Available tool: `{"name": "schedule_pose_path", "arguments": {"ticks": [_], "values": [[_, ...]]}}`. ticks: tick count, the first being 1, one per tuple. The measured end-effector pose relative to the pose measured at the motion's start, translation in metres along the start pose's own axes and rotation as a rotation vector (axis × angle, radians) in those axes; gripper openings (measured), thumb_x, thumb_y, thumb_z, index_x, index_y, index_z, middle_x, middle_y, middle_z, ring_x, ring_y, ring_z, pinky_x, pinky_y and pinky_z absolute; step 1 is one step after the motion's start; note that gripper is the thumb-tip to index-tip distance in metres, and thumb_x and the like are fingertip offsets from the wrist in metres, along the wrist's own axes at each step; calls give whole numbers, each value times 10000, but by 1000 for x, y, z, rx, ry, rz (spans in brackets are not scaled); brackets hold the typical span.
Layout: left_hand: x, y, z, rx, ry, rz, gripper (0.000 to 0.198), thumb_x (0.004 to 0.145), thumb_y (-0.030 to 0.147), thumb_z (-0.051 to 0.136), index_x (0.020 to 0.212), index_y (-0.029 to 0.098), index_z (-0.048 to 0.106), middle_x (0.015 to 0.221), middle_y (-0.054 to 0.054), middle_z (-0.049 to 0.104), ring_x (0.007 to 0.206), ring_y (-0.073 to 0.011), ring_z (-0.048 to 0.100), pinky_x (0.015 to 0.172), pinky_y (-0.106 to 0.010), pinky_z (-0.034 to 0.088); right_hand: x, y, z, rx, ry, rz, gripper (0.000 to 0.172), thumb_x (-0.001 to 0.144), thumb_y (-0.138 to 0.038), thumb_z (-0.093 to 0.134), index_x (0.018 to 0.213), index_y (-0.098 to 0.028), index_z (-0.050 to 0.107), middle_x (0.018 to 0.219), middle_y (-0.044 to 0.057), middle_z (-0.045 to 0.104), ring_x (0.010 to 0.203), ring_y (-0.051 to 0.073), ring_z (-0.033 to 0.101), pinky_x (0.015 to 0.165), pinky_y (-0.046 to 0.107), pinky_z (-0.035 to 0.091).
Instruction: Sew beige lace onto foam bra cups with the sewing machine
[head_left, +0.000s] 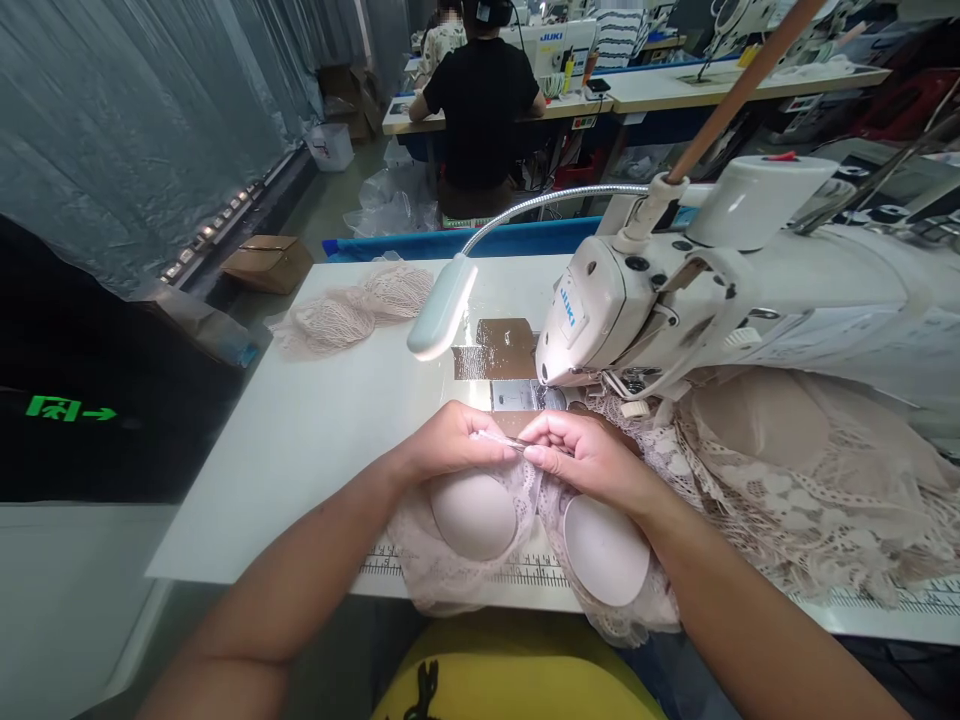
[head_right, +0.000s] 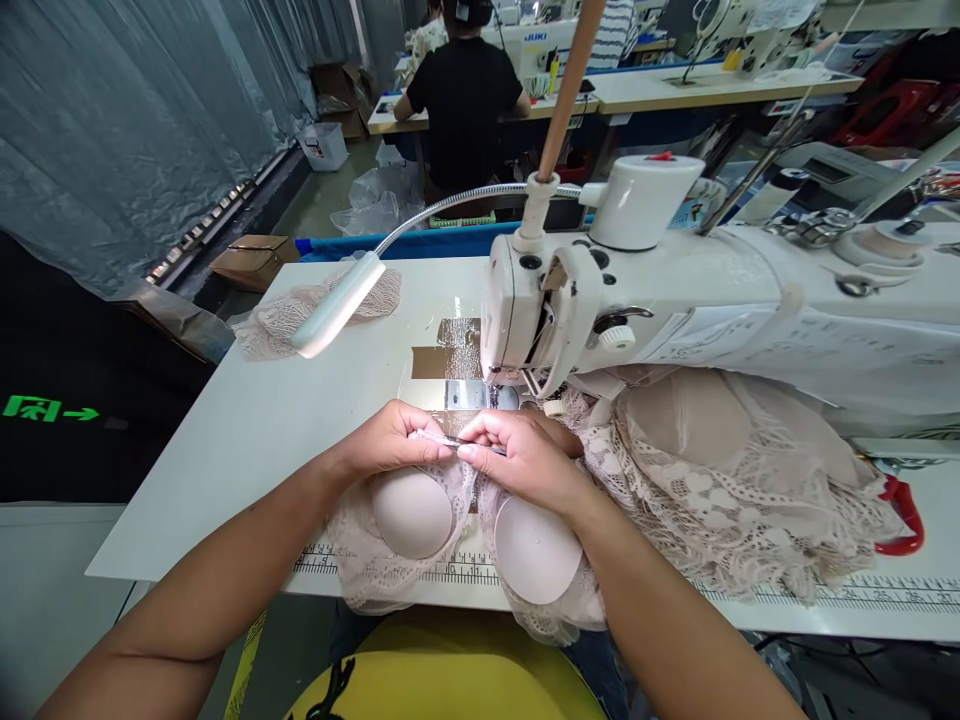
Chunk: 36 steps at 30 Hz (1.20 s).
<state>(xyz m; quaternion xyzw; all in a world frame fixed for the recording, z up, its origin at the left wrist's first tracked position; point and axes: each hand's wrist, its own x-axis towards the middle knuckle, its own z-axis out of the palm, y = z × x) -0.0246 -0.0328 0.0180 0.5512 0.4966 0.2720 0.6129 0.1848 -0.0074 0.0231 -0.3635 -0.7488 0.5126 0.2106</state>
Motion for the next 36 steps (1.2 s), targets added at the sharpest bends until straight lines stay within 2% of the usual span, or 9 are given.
{"name": "schedule_pose_path", "arguments": {"ticks": [11, 16, 18, 20, 22, 25, 27, 30, 36], "values": [[1, 0, 5, 99, 19, -25, 264, 662, 340, 713, 566, 131, 583, 531, 41, 455, 512, -71, 395, 462, -199, 282, 4, -5, 12, -132, 70, -87, 134, 845, -306, 567, 821, -195, 637, 787, 20, 649, 734, 160, 596, 647, 277, 459], [2, 0, 6, 96, -4, -1, 249, 678, 367, 722, 630, 132, 654, 577, 20, 537, 548, -92, 457, 501, -214, 333, 7, -1, 14, 31, 166, -18, 171, 841, -357, 563, 832, -191, 605, 802, 33, 642, 727, 162, 603, 651, 292, 481], [3, 0, 6, 92, -25, 31, 258, 700, 380, 708, 640, 134, 658, 598, 16, 554, 568, -96, 474, 526, -217, 350, 8, 1, 16, 179, 145, 41, 284, 796, -398, 615, 985, -188, 581, 848, 35, 634, 735, 163, 613, 651, 298, 499], [3, 1, 3, 93, -95, 75, 259, 727, 383, 686, 654, 137, 648, 628, 15, 559, 596, -99, 488, 550, -216, 359, 8, 3, 16, 229, 45, 108, 441, 740, -412, 678, 1098, -186, 556, 849, 29, 624, 736, 168, 611, 644, 303, 500], [1, 2, -6, 143, -204, 83, 217, 726, 361, 688, 731, 147, 653, 690, 11, 576, 634, -107, 505, 564, -214, 365, 8, 3, 16, 150, -31, 139, 382, 736, -408, 686, 1031, -180, 603, 792, 17, 606, 714, 166, 587, 628, 299, 479], [-6, 5, -27, 270, -287, -12, 197, 702, 322, 704, 784, 155, 638, 706, 13, 565, 616, -108, 488, 535, -211, 344, 6, 3, 13, 24, -33, 137, 246, 812, -414, 590, 752, -176, 608, 659, -9, 537, 614, 134, 505, 547, 267, 401], [-10, 7, -40, 280, -259, -59, 173, 731, 310, 676, 764, 149, 622, 677, 15, 541, 597, -103, 469, 534, -211, 335, 4, 2, 12, 17, -62, 156, 280, 829, -410, 560, 672, -178, 561, 612, -27, 485, 558, 111, 441, 499, 248, 338], [-15, 10, -48, 208, -171, -13, 165, 787, 312, 624, 789, 147, 617, 717, 5, 551, 658, -110, 494, 598, -215, 368, 3, 0, 13, 60, -112, 166, 278, 837, -401, 547, 669, -180, 529, 595, -45, 431, 529, 92, 380, 475, 235, 297], [-13, 13, -34, 125, -73, -14, 243, 739, 358, 697, 836, 163, 590, 802, -1, 568, 710, -118, 521, 619, -216, 395, 1, -6, 15, 193, -39, 179, 220, 801, -385, 601, 882, -183, 564, 576, -65, 423, 493, 88, 373, 462, 237, 325]]}}
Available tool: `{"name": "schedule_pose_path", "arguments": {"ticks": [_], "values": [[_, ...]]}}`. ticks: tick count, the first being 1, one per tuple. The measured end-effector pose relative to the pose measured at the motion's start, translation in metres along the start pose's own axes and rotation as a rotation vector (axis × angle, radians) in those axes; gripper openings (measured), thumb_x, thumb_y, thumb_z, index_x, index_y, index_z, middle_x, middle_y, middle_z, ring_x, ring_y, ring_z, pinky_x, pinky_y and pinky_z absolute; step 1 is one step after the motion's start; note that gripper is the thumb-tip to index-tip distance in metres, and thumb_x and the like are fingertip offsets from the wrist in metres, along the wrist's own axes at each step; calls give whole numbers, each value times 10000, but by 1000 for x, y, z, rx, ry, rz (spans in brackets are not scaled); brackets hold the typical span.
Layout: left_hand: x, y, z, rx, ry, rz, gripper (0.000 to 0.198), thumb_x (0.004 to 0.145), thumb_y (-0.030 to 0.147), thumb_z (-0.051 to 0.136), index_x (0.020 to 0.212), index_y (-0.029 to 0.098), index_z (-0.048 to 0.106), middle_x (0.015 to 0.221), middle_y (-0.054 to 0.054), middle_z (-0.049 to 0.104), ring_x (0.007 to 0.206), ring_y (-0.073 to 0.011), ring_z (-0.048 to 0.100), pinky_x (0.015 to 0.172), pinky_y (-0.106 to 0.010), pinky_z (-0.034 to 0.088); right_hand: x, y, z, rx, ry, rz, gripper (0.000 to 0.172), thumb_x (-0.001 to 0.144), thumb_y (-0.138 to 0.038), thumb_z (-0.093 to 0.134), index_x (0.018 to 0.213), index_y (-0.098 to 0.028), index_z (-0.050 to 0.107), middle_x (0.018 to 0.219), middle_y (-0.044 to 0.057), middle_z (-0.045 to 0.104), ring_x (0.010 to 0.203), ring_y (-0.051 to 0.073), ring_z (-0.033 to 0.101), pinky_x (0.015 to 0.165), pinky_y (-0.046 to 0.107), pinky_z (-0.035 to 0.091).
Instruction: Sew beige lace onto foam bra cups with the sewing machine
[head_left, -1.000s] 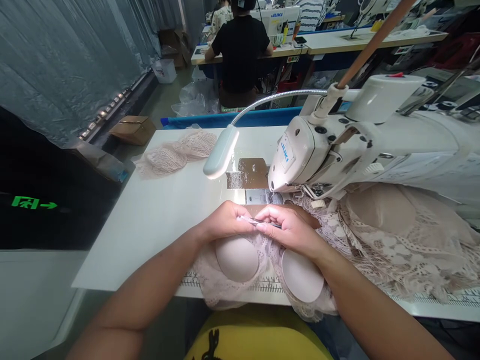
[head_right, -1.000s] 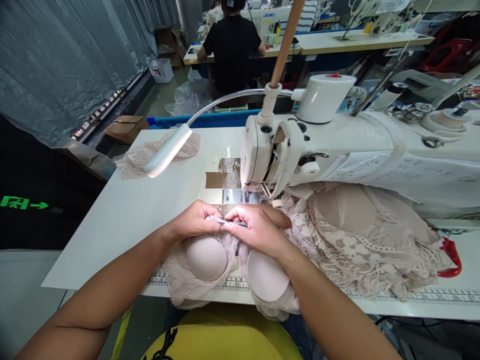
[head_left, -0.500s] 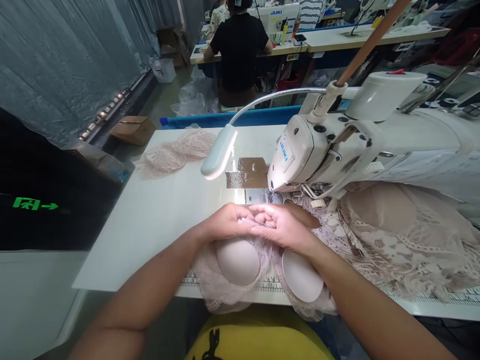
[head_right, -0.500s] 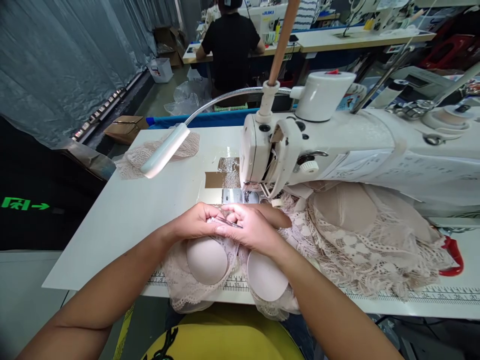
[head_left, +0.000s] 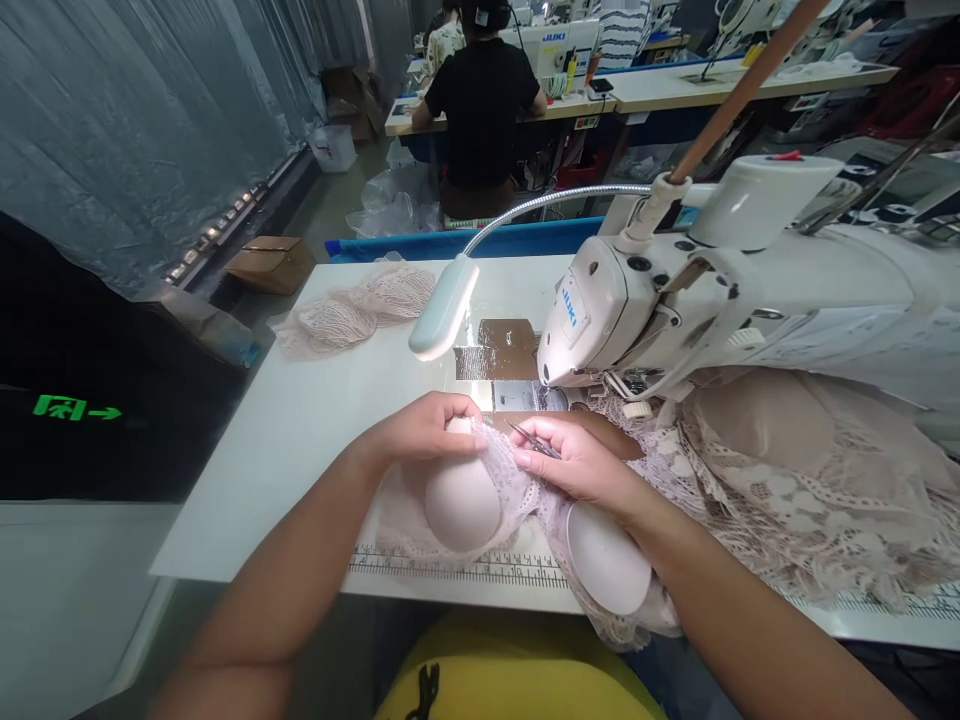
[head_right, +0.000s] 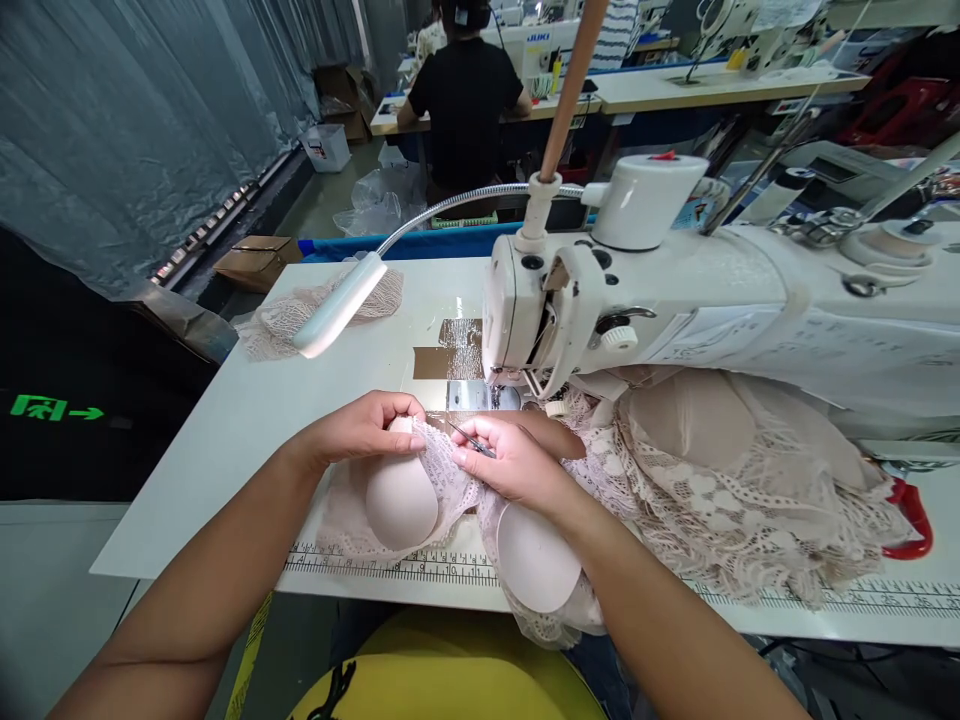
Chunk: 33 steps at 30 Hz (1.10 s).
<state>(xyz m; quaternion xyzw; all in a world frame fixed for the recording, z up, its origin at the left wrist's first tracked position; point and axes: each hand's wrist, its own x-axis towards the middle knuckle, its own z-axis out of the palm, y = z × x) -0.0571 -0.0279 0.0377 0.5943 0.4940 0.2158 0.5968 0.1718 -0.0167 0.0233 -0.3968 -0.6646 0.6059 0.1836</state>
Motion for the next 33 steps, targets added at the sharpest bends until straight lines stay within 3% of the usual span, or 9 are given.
{"name": "schedule_pose_path", "arguments": {"ticks": [9, 12, 15, 19, 24, 28, 33], "values": [[9, -3, 16, -22, -5, 56, 266, 716, 324, 716, 911, 166, 630, 918, -35, 626, 833, -167, 584, 705, -253, 441, 4, 1, 1, 15, 58, -67, 216, 749, -328, 654, 899, -180, 606, 817, 23, 585, 739, 152, 539, 614, 274, 449], [8, -4, 12, 31, -56, 52, 345, 684, 309, 741, 978, 174, 619, 927, -27, 619, 828, -166, 577, 698, -247, 439, 5, 3, 1, -50, 90, -69, 121, 771, -296, 620, 768, -177, 601, 772, 11, 573, 702, 138, 521, 591, 257, 421], [4, -7, 1, 88, -93, -32, 229, 696, 284, 712, 860, 155, 618, 796, 0, 590, 725, -138, 547, 624, -223, 399, 3, 8, -1, -65, 77, -13, 112, 783, -282, 600, 740, -180, 589, 690, -12, 546, 596, 112, 484, 504, 235, 370], [-1, -6, -3, 88, 0, -25, 164, 744, 298, 660, 766, 147, 601, 732, 17, 556, 672, -109, 506, 591, -206, 355, 2, 12, -1, -31, -49, 46, 183, 784, -359, 615, 759, -188, 554, 567, -53, 470, 456, 87, 399, 419, 227, 309], [-2, 0, 8, 105, 34, 29, 159, 758, 305, 655, 777, 151, 620, 758, 11, 571, 700, -110, 506, 611, -206, 359, 5, 4, 3, -17, 110, -96, 211, 775, -377, 647, 824, -188, 567, 711, -22, 539, 583, 103, 459, 531, 240, 380], [1, 2, 17, 109, 79, 82, 162, 751, 308, 672, 792, 160, 619, 745, 21, 551, 691, -104, 488, 612, -204, 352, 5, -1, 5, -80, 143, -166, 221, 822, -352, 599, 688, -179, 571, 669, -16, 535, 626, 120, 477, 577, 251, 388], [5, 1, 25, 36, 16, 75, 231, 769, 376, 665, 789, 149, 624, 732, 14, 541, 684, -108, 483, 605, -211, 351, 4, 1, 4, -98, 145, -243, 158, 849, -301, 558, 777, -179, 628, 765, 17, 615, 744, 158, 550, 691, 283, 430]]}}
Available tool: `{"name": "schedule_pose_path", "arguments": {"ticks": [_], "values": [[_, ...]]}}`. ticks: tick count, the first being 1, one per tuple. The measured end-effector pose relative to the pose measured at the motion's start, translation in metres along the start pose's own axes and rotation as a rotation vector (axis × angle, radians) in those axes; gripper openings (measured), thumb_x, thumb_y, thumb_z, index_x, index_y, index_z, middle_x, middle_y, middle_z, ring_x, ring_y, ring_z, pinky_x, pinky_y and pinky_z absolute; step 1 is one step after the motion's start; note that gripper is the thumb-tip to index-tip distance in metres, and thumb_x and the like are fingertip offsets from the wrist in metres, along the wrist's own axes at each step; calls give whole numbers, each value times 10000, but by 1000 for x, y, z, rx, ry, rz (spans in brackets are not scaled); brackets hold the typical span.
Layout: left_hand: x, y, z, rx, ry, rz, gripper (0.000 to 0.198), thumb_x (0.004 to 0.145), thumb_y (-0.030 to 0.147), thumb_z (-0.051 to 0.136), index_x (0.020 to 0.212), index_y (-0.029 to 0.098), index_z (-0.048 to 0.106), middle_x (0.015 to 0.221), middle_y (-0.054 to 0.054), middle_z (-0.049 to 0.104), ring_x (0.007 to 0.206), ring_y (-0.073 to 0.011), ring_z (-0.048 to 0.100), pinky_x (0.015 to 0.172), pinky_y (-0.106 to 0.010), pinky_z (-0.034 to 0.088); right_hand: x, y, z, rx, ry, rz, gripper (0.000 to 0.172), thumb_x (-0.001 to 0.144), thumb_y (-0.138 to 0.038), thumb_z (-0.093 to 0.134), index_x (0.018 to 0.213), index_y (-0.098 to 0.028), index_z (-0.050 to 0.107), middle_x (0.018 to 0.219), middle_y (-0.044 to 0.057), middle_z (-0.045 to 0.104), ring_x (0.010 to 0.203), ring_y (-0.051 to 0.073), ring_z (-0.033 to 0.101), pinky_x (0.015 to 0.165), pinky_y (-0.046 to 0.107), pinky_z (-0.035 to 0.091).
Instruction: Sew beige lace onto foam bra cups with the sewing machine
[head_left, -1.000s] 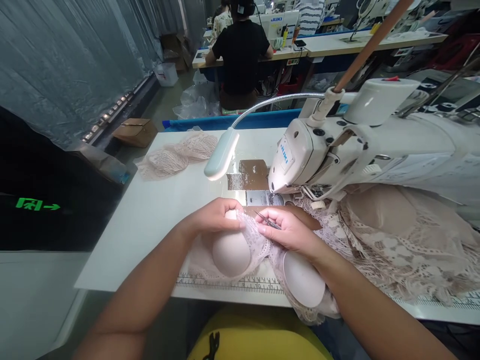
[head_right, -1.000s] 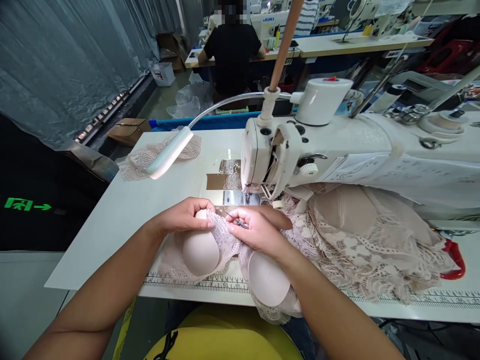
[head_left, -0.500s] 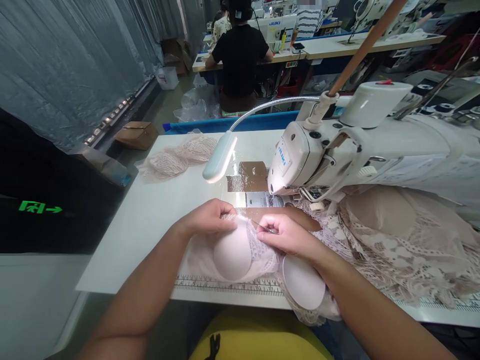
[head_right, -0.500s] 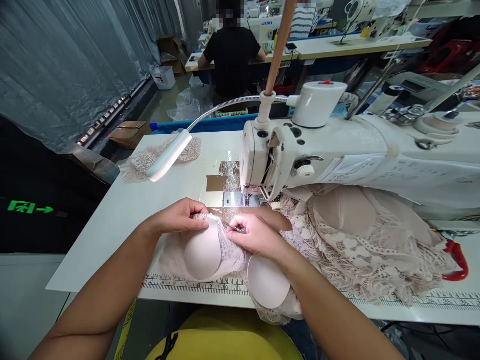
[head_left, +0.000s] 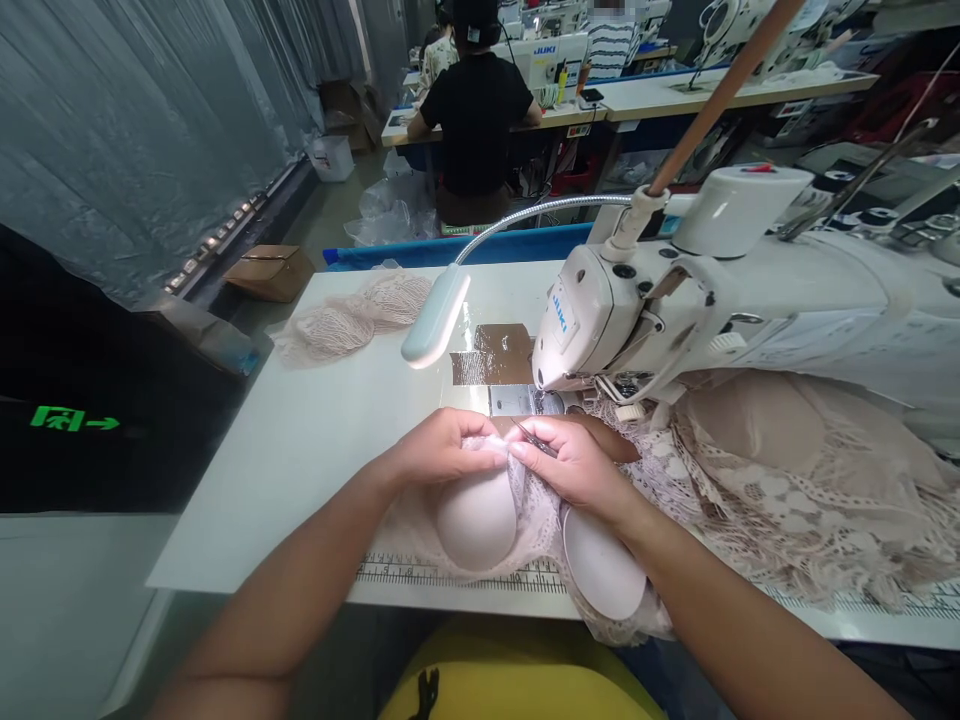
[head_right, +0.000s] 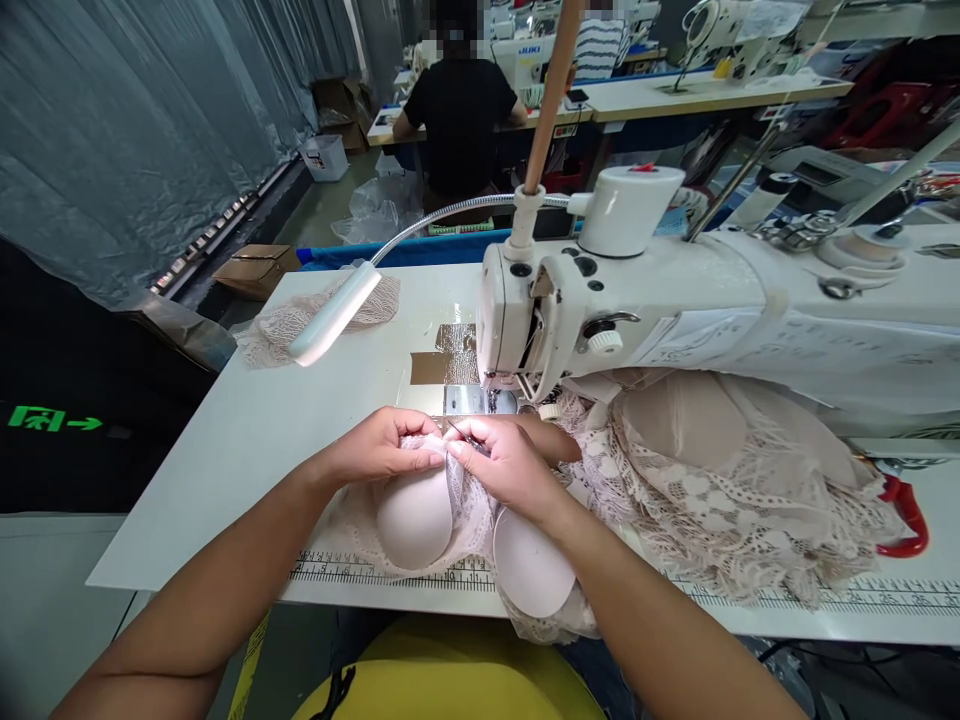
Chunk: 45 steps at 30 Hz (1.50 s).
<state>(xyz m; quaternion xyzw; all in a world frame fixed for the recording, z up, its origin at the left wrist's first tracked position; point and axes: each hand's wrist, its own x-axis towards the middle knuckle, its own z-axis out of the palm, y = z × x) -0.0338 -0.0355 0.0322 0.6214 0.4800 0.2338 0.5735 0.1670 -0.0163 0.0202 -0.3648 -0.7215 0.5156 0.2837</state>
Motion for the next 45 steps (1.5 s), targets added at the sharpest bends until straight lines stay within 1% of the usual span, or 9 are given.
{"name": "schedule_pose_path", "arguments": {"ticks": [3, 7, 12, 16, 21, 27, 35, 40, 45], "values": [[0, 0, 1, -29, -39, -25, 247, 800, 384, 629, 786, 138, 640, 736, 0, 556, 690, -115, 490, 614, -221, 361, -1, 8, -1, 112, 12, 16, 183, 855, -341, 564, 944, -188, 609, 856, 34, 632, 813, 169, 582, 734, 296, 455], [0, 0, -1, -54, -27, -51, 228, 805, 357, 625, 811, 133, 665, 754, -16, 582, 703, -125, 507, 632, -233, 385, -3, 18, -7, 275, -13, 88, 342, 883, -463, 501, 1103, -201, 514, 773, 4, 576, 602, 116, 514, 581, 271, 441], [0, -1, 0, -176, -4, -88, 250, 764, 377, 680, 760, 129, 659, 707, -13, 576, 655, -115, 507, 591, -224, 388, -5, 7, -15, 167, -72, 147, 314, 825, -432, 575, 995, -170, 600, 753, 16, 571, 640, 124, 512, 591, 273, 431], [1, -4, 3, -202, 29, -87, 283, 758, 404, 685, 735, 123, 653, 683, -12, 574, 632, -114, 507, 570, -226, 378, -3, 3, -13, 146, -107, 154, 285, 778, -386, 623, 956, -164, 598, 710, -4, 541, 625, 122, 503, 569, 267, 427], [5, -8, 5, -210, 42, -101, 328, 696, 433, 743, 752, 115, 684, 700, -27, 611, 647, -130, 534, 584, -238, 399, -3, 6, -7, 125, -85, 100, 239, 776, -370, 636, 916, -178, 612, 783, 30, 606, 694, 148, 561, 601, 282, 462], [4, -5, 6, -213, 22, -120, 342, 675, 434, 761, 704, 107, 664, 634, 2, 550, 595, -97, 477, 537, -215, 358, -3, -1, -3, 113, -40, 114, 155, 797, -331, 635, 834, -180, 640, 794, 33, 633, 714, 151, 584, 627, 280, 480], [4, -3, 7, -169, 26, -134, 305, 671, 392, 751, 640, 118, 622, 596, 22, 498, 567, -87, 425, 516, -219, 318, -3, 5, -8, 159, -106, 149, 236, 763, -382, 657, 843, -164, 610, 680, -3, 574, 596, 119, 523, 524, 252, 425], [6, -6, 11, -130, -15, -89, 407, 674, 417, 733, 546, 136, 469, 553, 52, 356, 541, -69, 331, 491, -216, 236, -2, 5, -3, 81, -100, 127, 176, 798, -350, 624, 848, -183, 610, 764, 22, 618, 691, 146, 562, 594, 271, 445], [8, -10, 13, -90, -3, -126, 354, 690, 419, 715, 593, 134, 528, 571, 40, 417, 548, -82, 388, 491, -213, 276, 2, 3, -3, -55, -56, 91, 167, 815, -345, 588, 766, -187, 607, 732, 16, 615, 669, 149, 554, 578, 266, 423]]}}
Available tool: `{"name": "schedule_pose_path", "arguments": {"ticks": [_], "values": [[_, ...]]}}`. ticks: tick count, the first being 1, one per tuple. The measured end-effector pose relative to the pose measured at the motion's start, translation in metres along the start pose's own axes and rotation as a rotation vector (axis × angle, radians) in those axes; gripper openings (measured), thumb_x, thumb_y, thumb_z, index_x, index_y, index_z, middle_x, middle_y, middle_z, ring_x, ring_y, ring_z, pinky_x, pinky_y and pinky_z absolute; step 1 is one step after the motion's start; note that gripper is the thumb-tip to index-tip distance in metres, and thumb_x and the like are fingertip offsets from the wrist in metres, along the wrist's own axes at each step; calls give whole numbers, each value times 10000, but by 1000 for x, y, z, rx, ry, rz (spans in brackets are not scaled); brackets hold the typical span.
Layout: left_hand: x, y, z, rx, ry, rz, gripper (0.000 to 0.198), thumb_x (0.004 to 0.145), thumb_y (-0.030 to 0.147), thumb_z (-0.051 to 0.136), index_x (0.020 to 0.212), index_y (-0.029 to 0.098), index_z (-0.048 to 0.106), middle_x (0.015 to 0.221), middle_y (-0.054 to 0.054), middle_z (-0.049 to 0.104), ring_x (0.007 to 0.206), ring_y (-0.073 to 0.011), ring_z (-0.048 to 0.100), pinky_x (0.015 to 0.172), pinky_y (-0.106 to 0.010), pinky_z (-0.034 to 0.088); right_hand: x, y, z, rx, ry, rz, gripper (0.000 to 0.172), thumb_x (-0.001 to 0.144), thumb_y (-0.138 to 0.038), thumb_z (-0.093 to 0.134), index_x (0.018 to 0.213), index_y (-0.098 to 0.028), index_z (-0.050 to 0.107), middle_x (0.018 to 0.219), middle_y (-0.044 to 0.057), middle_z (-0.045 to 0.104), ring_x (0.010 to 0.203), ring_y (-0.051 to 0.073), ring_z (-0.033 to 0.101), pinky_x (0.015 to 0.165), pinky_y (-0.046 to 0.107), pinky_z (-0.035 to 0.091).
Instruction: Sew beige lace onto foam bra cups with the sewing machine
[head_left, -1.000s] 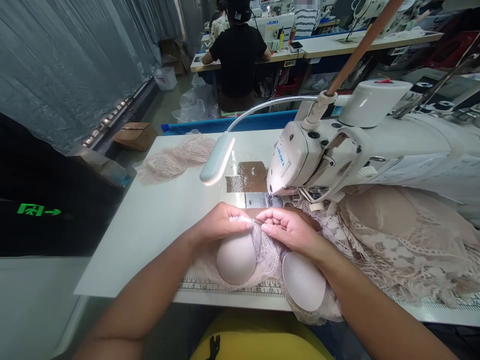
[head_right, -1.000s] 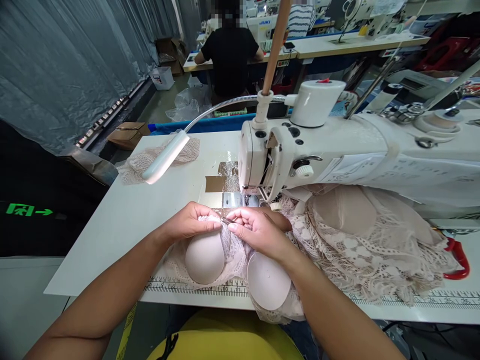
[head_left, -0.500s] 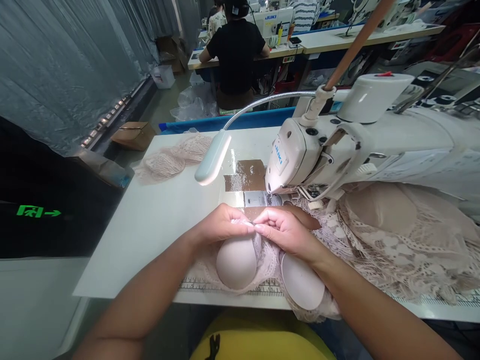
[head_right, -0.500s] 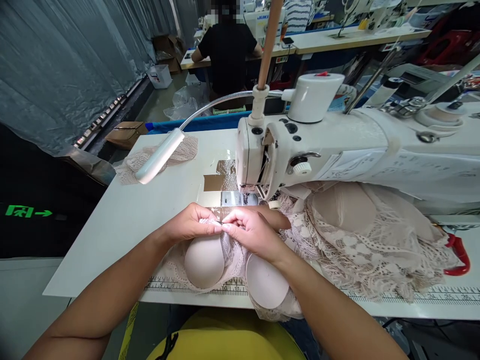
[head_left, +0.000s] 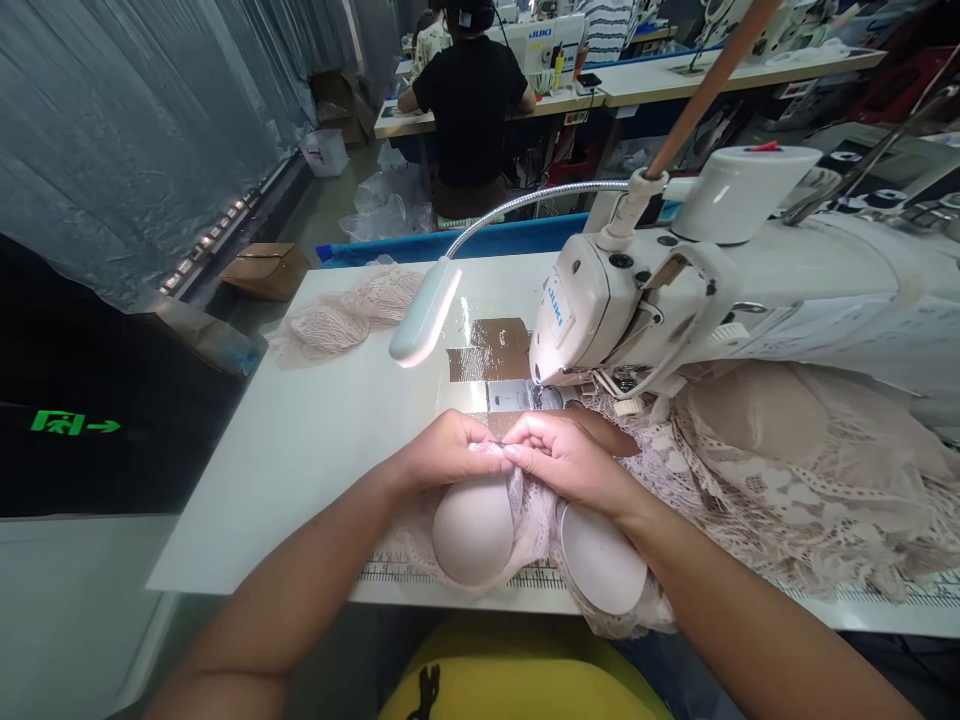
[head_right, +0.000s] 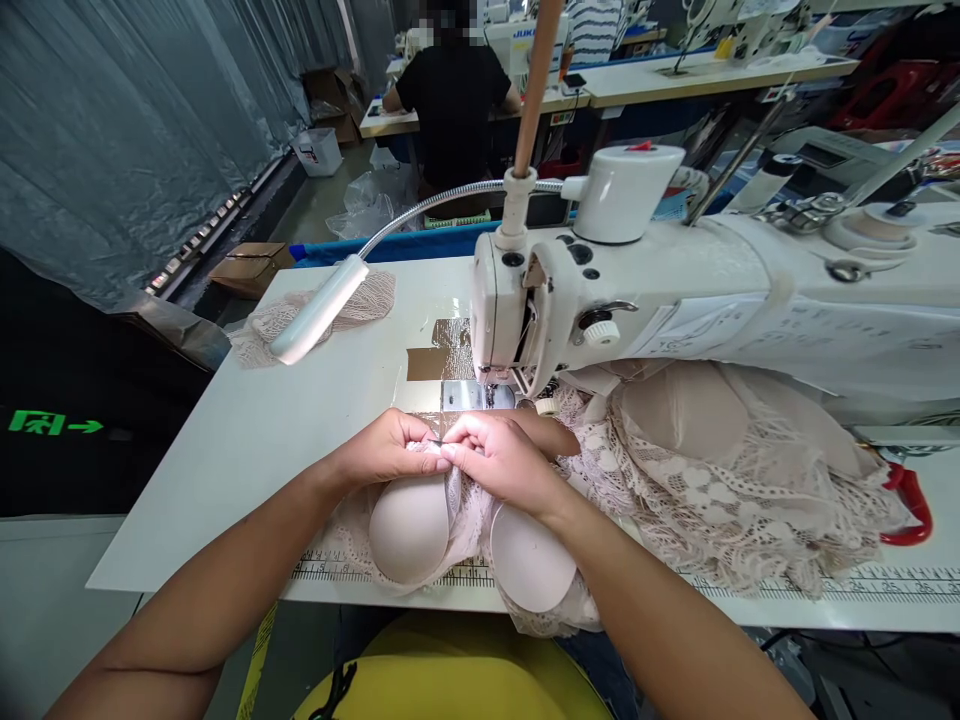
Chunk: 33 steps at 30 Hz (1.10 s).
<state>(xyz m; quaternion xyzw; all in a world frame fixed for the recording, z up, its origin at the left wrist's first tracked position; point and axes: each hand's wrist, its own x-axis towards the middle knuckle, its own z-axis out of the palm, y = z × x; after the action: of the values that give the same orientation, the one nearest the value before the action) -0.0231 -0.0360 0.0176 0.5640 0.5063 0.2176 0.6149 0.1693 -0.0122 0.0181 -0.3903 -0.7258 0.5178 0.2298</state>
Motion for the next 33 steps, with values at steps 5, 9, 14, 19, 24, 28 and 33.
{"name": "schedule_pose_path", "arguments": {"ticks": [5, 9, 14, 19, 24, 28, 33], "values": [[-4, 3, -10, 135, 62, 55, 293, 751, 434, 633, 749, 141, 624, 758, -23, 591, 707, -153, 544, 603, -244, 393, -25, -12, -28, -351, 59, 100, 313, 816, -478, 560, 1001, -236, 633, 803, 29, 658, 728, 192, 602, 601, 279, 433], [-22, 13, -12, 533, 11, 70, 329, 651, 400, 701, 880, 185, 602, 981, -50, 577, 834, -205, 541, 635, -265, 386, -68, 0, -50, -702, 71, 285, 500, 752, -572, 593, 1130, -246, 616, 1004, 94, 694, 797, 271, 649, 564, 306, 447], [-52, 10, -1, 838, 66, 38, 136, 725, 276, 541, 730, 196, 432, 788, -23, 518, 669, -169, 466, 547, -265, 277, -99, 34, -51, -864, 37, 305, 303, 840, -480, 464, 868, -250, 659, 892, 92, 721, 757, 289, 669, 583, 356, 489], [-87, -7, -18, 806, 77, 65, 107, 732, 203, 473, 696, 197, 372, 740, -1, 522, 650, -162, 477, 557, -259, 287, -84, 19, -37, -716, 211, -29, 279, 854, -436, 456, 980, -261, 633, 1164, 105, 646, 1065, 290, 612, 815, 364, 517], [-106, -9, -75, 824, 355, 118, 55, 718, 141, 449, 709, 193, 460, 763, -1, 551, 705, -170, 527, 614, -264, 350, -11, -28, 7, -355, 0, -14, 271, 930, -397, 346, 881, -238, 559, 797, 46, 657, 696, 207, 640, 668, 338, 526], [-100, 7, -146, 954, 906, 237, 61, 758, 157, 457, 775, 197, 500, 871, -49, 576, 840, -214, 544, 716, -308, 402, 73, -59, 42, -55, 70, -224, 268, 906, -411, 408, 967, -204, 567, 966, 75, 646, 860, 213, 635, 801, 365, 518], [-72, 19, -221, 1100, 1279, 311, 230, 685, 64, 502, 870, 194, 461, 1284, -95, 503, 1209, -238, 437, 984, -344, 346, 173, -78, 53, -206, 356, -578, 384, 926, -309, 336, 1248, -169, 491, 1365, 136, 464, 1275, 227, 427, 1065, 393, 344]]}}
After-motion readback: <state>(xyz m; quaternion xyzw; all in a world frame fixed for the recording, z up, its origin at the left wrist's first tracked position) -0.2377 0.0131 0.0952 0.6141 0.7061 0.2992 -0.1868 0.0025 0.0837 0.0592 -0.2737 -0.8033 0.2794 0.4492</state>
